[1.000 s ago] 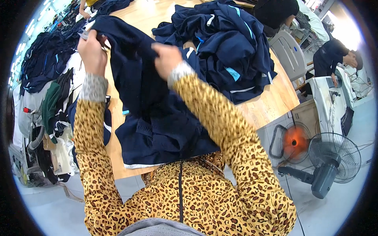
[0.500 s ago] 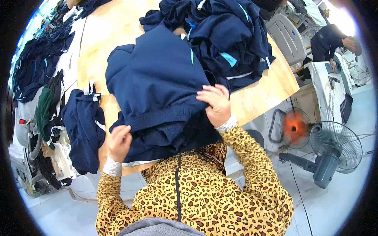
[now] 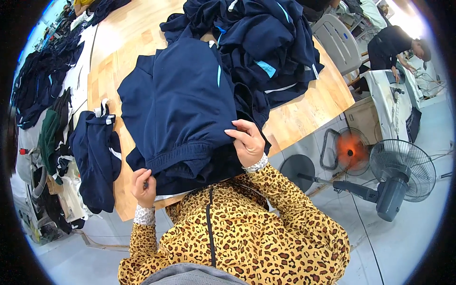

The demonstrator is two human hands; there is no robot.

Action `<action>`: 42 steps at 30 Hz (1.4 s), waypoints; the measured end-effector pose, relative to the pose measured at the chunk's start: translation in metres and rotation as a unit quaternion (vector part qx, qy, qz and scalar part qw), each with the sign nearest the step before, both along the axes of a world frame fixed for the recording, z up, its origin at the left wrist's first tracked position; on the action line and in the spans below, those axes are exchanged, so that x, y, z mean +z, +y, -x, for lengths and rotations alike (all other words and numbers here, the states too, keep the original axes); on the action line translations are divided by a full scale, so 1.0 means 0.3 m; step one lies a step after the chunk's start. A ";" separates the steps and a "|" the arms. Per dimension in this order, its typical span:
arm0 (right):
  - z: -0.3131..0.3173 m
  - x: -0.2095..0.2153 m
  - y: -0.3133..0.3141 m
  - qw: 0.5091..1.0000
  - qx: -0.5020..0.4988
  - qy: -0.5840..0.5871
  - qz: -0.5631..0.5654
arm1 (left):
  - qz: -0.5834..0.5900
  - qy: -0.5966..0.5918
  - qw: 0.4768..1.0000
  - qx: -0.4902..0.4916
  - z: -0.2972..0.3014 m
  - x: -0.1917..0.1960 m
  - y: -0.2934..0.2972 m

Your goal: Trimming loose threads and inspecting navy blue athletic pants in a garment factory.

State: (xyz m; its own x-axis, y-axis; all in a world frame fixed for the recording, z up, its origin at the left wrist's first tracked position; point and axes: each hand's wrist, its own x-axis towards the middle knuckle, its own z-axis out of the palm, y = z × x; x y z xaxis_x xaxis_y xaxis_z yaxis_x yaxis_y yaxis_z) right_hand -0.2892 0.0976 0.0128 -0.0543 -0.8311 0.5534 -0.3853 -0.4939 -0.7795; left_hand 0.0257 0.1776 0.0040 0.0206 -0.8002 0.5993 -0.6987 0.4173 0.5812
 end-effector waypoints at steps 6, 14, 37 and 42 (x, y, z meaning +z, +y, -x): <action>-0.021 -0.011 0.011 0.988 -0.002 -0.114 -0.104 | -0.071 0.029 0.997 -0.007 0.021 -0.018 0.019; -0.136 0.100 -0.109 0.988 0.123 -0.049 -0.077 | 0.003 0.050 0.998 -0.050 0.144 0.251 -0.144; -0.279 0.158 -0.031 0.997 0.044 0.062 0.033 | -0.240 0.761 0.567 -0.203 0.254 0.150 -0.365; -0.226 0.121 -0.026 0.992 -0.011 0.066 0.110 | -0.233 0.761 0.580 -0.173 0.258 0.144 -0.362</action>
State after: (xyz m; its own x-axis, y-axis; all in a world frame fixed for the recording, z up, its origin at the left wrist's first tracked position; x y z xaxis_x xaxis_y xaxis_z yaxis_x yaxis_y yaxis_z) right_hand -0.2215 0.0897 0.0492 0.0139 -0.6889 0.7248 -0.4896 -0.6367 -0.5958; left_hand -0.0516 0.0691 0.0472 0.0325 -0.9822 -0.1849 0.8506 -0.0699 0.5211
